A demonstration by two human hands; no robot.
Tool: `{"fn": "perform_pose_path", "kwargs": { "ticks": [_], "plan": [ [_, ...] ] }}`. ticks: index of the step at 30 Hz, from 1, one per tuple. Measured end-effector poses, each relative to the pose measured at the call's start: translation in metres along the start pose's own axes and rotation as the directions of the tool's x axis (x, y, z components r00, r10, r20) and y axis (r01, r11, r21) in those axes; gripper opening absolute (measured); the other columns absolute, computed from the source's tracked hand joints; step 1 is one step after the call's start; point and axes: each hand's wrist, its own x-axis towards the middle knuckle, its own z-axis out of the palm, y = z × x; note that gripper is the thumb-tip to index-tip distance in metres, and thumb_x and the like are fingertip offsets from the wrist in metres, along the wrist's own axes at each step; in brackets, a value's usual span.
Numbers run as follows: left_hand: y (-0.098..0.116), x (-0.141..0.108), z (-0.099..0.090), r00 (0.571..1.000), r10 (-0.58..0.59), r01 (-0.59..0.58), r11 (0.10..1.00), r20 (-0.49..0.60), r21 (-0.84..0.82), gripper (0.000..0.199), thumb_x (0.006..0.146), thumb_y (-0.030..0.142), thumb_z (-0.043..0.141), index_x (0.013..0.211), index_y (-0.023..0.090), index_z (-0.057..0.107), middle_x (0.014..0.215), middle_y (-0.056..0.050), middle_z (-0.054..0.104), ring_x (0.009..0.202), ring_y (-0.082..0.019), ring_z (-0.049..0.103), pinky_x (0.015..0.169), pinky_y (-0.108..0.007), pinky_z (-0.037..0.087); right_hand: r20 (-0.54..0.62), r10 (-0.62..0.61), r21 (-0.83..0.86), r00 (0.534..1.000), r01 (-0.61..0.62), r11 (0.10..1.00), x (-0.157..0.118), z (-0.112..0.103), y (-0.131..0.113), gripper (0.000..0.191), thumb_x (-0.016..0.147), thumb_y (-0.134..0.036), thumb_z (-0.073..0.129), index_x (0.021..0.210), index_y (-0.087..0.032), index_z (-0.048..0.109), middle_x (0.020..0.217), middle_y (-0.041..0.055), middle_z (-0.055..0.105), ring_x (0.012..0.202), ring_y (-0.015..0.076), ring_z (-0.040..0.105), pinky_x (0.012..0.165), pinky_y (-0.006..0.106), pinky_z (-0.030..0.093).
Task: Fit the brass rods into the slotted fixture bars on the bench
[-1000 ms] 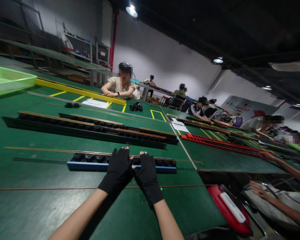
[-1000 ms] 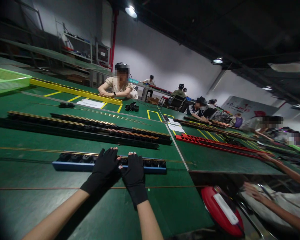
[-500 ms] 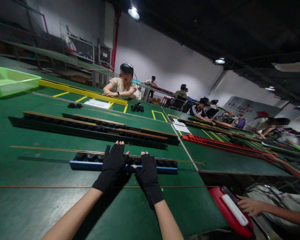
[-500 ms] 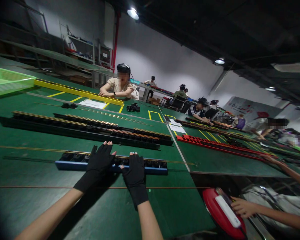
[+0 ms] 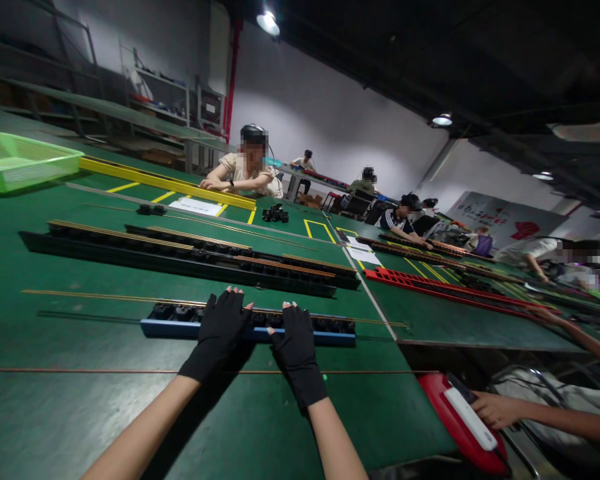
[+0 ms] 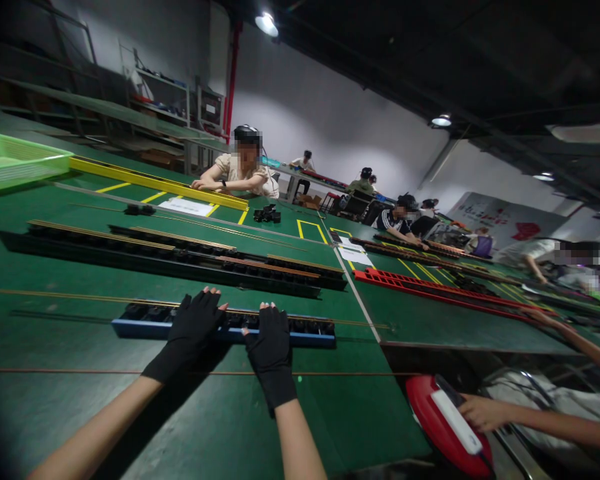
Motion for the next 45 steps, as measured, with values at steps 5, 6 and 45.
{"fn": "perform_pose_path", "kwargs": {
  "ticks": [5, 6, 45],
  "plan": [
    [-0.03, -0.011, -0.004, 0.989, -0.079, 0.081, 0.997, -0.126, 0.015, 0.046, 0.094, 0.027, 0.033, 0.123, 0.01, 0.064, 0.14, -0.022, 0.055, 0.136, -0.039, 0.044, 0.107, -0.066, 0.03, -0.021, -0.025, -0.004, 0.999, 0.025, 1.0, -0.001, 0.001, 0.001, 0.058, 0.094, -0.044, 0.053, 0.14, -0.008, 0.05, 0.139, 0.0164, 0.057, 0.137, 0.0269, 0.044, 0.116, 0.047, 0.031],
    [-0.035, -0.014, -0.003, 0.99, -0.074, 0.076, 0.997, -0.119, 0.01, 0.045, 0.093, 0.027, 0.034, 0.121, 0.01, 0.065, 0.138, -0.022, 0.056, 0.135, -0.04, 0.044, 0.107, -0.067, 0.029, -0.02, -0.022, 0.0, 1.0, 0.022, 1.0, -0.001, 0.0, 0.001, 0.058, 0.094, -0.044, 0.053, 0.14, -0.008, 0.049, 0.139, 0.0163, 0.057, 0.137, 0.0267, 0.044, 0.116, 0.047, 0.031],
    [-0.089, -0.039, -0.015, 0.988, -0.124, 0.129, 0.99, -0.095, 0.058, 0.042, 0.086, 0.025, 0.045, 0.122, 0.01, 0.059, 0.146, -0.02, 0.049, 0.143, -0.037, 0.032, 0.114, -0.062, 0.014, -0.192, -0.12, -0.065, 0.974, 0.109, 0.992, 0.002, 0.005, 0.007, 0.054, 0.094, -0.046, 0.052, 0.137, -0.014, 0.056, 0.128, 0.0176, 0.065, 0.124, 0.0282, 0.059, 0.104, 0.045, 0.047]
  ]
}}
